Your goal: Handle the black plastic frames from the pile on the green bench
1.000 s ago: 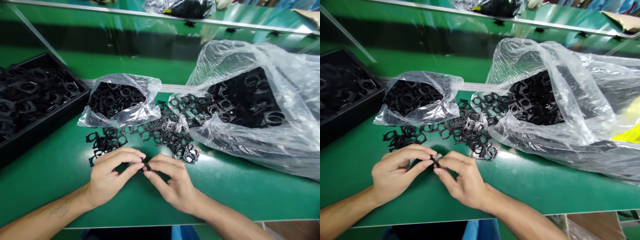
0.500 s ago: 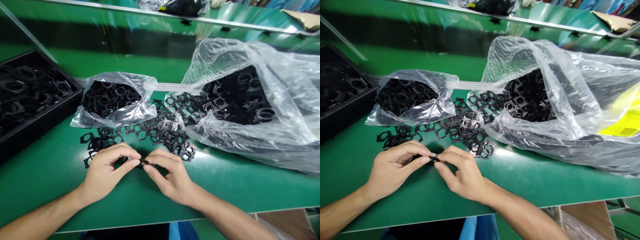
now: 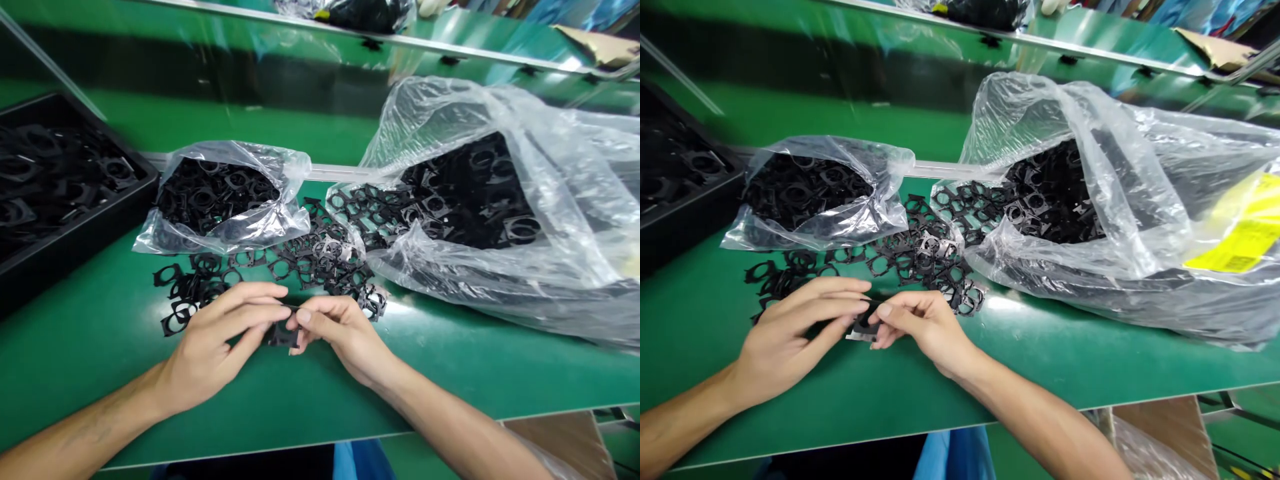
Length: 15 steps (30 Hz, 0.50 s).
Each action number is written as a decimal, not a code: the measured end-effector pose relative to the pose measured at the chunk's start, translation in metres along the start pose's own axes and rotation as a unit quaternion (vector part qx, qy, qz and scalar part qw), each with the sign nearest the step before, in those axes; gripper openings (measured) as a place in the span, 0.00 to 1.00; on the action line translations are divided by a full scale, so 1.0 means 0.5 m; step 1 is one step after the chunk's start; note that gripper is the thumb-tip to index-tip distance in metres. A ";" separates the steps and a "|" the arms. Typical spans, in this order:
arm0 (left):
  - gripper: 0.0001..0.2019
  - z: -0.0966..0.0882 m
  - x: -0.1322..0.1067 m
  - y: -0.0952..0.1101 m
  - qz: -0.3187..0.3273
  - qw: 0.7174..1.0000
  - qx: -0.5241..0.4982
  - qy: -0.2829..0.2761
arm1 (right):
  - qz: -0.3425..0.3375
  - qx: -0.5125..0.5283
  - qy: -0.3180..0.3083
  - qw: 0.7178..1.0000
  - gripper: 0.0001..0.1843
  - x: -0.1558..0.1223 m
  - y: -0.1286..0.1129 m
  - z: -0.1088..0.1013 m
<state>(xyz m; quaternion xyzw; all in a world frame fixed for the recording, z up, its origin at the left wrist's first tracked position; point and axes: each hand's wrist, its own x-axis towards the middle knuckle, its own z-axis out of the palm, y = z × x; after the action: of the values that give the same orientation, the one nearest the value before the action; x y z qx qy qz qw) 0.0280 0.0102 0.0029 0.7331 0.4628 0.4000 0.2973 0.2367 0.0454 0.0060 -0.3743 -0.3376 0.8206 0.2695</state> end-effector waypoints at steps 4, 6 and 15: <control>0.16 -0.005 -0.004 -0.001 0.053 0.998 0.032 -0.001 | -0.013 -0.047 0.004 0.999 0.20 -0.002 0.006 0.000; 0.15 -0.006 -0.001 -0.001 0.019 1.000 0.015 0.019 | -0.098 -0.147 0.048 0.983 0.13 -0.007 0.007 0.002; 0.08 -0.001 0.009 -0.003 -0.151 0.978 -0.141 0.005 | -0.273 -0.277 0.055 0.920 0.07 -0.017 0.003 0.001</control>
<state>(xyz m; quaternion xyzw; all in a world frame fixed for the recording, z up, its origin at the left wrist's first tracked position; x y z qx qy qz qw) 0.0282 0.0148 0.0033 0.6037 0.5084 0.4157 0.4520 0.2408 0.0384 0.0088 -0.3722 -0.6246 0.5673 0.3867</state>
